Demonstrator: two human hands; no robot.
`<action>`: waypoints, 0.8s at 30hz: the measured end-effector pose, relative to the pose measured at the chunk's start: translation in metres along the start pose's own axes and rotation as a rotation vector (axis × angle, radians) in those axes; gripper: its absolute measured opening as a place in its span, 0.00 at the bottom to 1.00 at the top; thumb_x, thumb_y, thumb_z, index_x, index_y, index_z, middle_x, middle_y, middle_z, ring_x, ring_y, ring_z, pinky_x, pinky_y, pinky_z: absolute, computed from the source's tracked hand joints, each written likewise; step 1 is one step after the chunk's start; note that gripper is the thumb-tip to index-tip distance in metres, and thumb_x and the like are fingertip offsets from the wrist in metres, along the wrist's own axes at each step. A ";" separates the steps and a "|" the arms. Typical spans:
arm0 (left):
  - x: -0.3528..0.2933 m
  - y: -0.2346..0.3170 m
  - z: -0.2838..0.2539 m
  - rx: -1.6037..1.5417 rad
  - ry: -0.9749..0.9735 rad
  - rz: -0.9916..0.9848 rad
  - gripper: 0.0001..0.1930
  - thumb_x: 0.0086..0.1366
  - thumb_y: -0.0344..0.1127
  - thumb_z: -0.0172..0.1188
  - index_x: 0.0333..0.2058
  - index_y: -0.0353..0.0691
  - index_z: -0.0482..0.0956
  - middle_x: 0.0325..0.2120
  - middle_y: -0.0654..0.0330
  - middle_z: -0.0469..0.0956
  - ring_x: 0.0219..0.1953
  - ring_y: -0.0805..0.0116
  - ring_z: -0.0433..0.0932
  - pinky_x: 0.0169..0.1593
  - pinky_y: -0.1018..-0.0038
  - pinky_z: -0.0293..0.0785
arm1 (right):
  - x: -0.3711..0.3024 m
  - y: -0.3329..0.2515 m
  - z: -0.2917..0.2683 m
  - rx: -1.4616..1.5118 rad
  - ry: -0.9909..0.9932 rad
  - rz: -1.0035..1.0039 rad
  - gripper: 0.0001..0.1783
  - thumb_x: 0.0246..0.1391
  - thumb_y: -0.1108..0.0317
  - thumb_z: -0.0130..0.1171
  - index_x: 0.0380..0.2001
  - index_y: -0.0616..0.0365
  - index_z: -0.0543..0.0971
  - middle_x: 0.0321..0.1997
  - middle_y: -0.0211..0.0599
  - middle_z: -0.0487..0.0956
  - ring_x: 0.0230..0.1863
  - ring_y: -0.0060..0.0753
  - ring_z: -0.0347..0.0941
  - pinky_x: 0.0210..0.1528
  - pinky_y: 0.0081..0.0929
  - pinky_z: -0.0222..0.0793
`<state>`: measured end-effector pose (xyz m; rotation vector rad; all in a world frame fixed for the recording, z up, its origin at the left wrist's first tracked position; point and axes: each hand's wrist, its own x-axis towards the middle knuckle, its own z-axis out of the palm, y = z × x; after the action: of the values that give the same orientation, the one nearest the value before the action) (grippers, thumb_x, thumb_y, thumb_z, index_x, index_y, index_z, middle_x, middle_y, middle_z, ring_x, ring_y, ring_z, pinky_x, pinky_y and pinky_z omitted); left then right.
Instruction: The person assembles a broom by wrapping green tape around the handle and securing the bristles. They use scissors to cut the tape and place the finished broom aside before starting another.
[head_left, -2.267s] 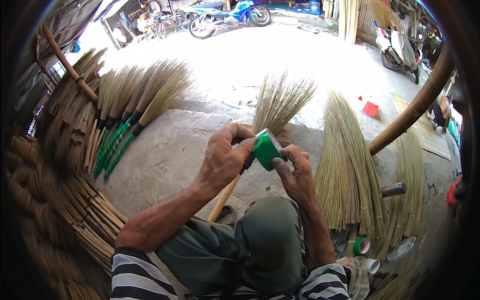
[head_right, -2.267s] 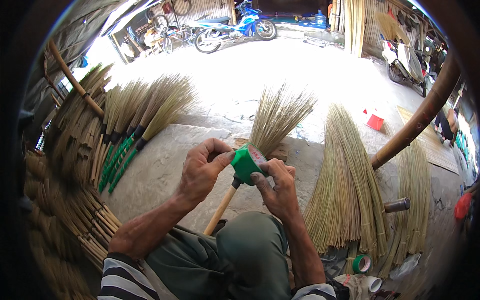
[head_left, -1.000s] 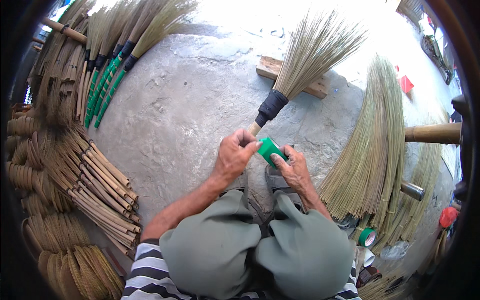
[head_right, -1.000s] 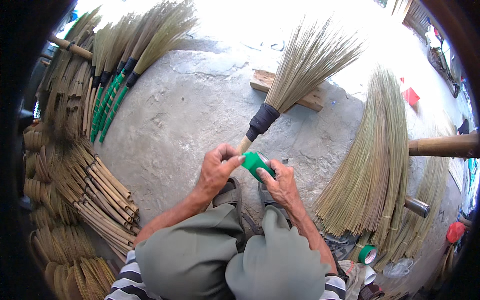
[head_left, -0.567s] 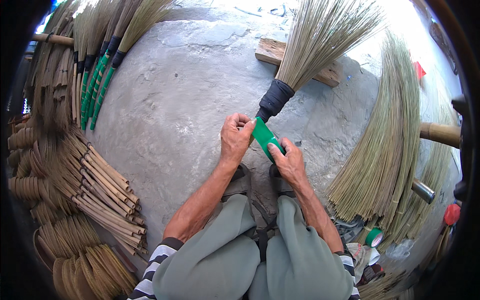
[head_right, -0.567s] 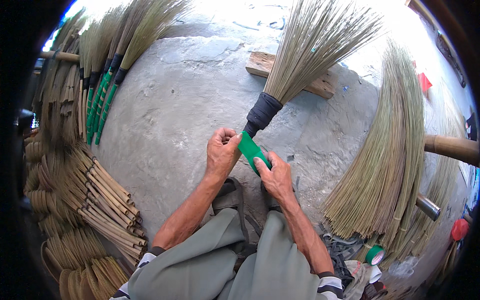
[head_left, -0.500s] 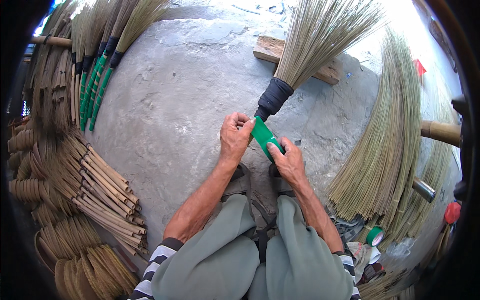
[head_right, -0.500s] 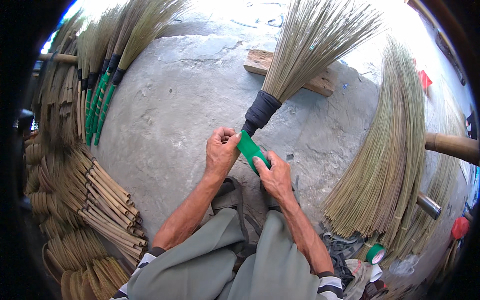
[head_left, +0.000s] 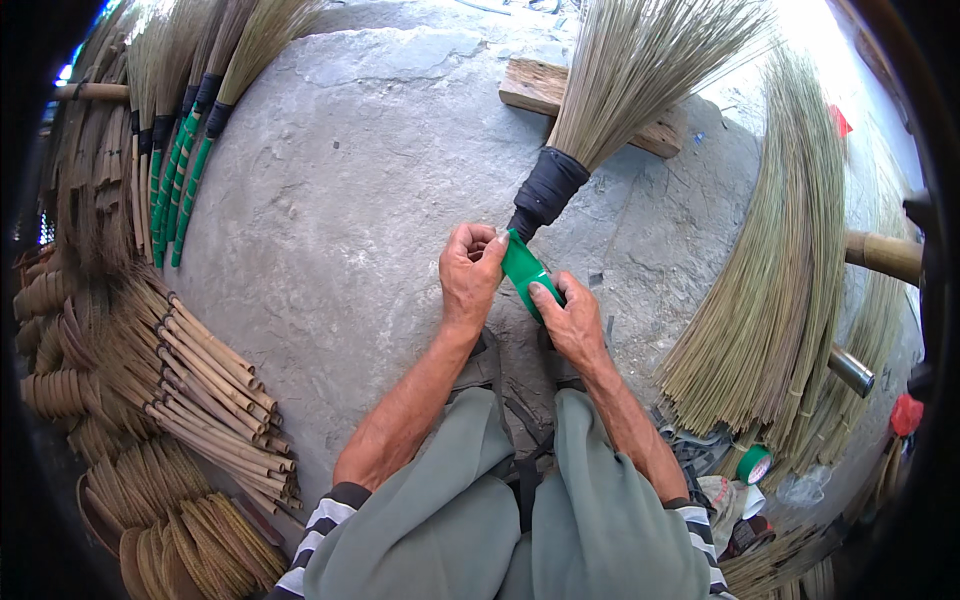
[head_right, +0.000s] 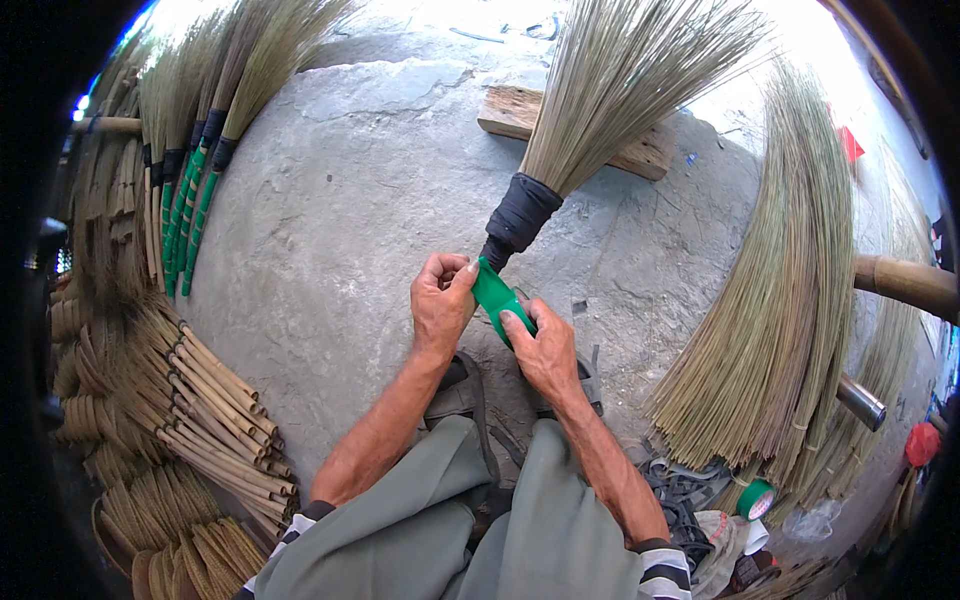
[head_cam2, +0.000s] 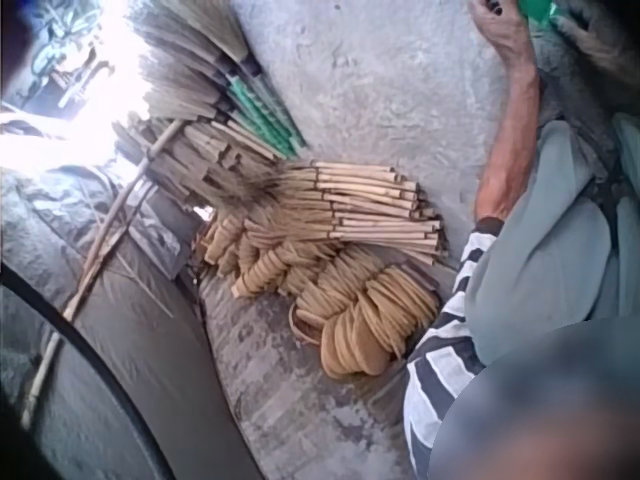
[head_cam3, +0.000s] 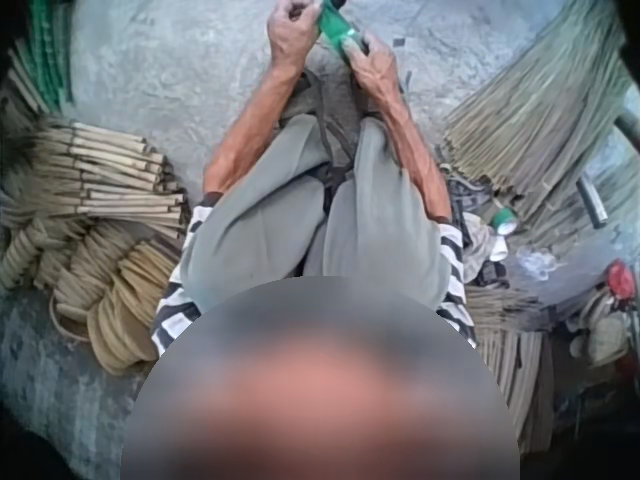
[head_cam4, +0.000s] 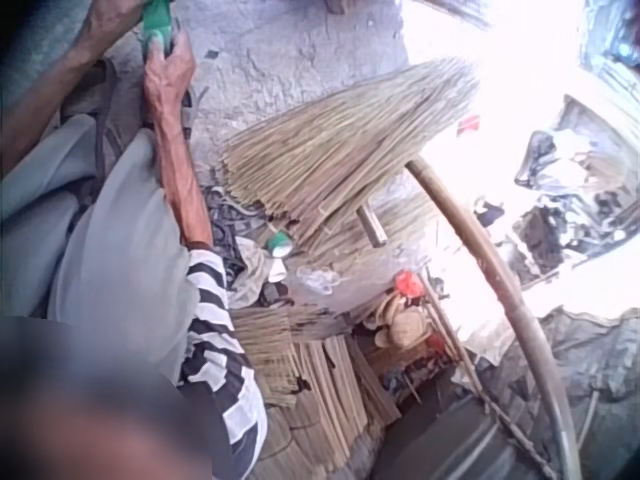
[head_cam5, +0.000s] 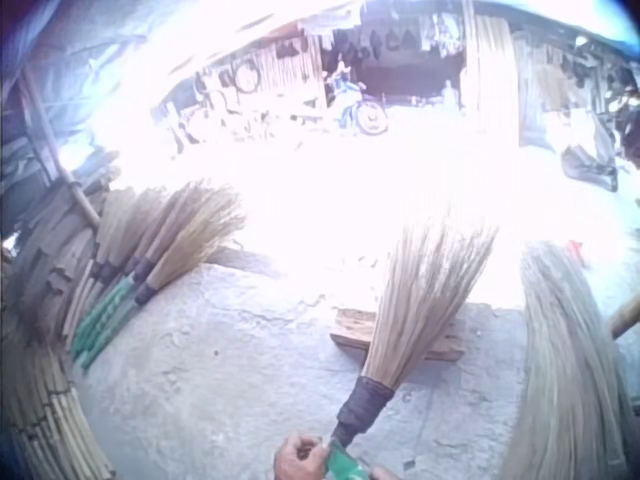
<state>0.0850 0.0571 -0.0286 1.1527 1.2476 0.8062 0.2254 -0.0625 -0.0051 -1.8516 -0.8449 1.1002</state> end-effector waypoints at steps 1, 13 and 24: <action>-0.001 0.000 0.001 0.007 0.012 0.033 0.10 0.70 0.36 0.71 0.39 0.36 0.81 0.34 0.64 0.79 0.32 0.78 0.76 0.36 0.76 0.75 | 0.000 0.001 0.001 0.024 0.006 -0.009 0.20 0.67 0.54 0.68 0.38 0.65 0.81 0.28 0.43 0.80 0.32 0.27 0.73 0.36 0.38 0.71; -0.007 0.003 0.006 0.113 -0.022 0.103 0.13 0.67 0.35 0.73 0.43 0.35 0.79 0.37 0.60 0.81 0.36 0.73 0.79 0.43 0.70 0.79 | 0.000 0.007 0.005 0.048 0.001 0.061 0.21 0.67 0.54 0.67 0.33 0.64 0.76 0.27 0.38 0.75 0.31 0.26 0.68 0.35 0.36 0.68; -0.004 0.002 0.010 0.164 -0.003 0.125 0.21 0.66 0.36 0.74 0.50 0.33 0.75 0.41 0.55 0.82 0.42 0.68 0.81 0.45 0.68 0.81 | -0.001 0.013 0.007 0.103 -0.029 0.119 0.20 0.68 0.54 0.67 0.35 0.63 0.77 0.28 0.35 0.75 0.33 0.25 0.67 0.35 0.35 0.68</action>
<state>0.0944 0.0514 -0.0261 1.3744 1.2670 0.8056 0.2205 -0.0675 -0.0185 -1.8234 -0.6881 1.2238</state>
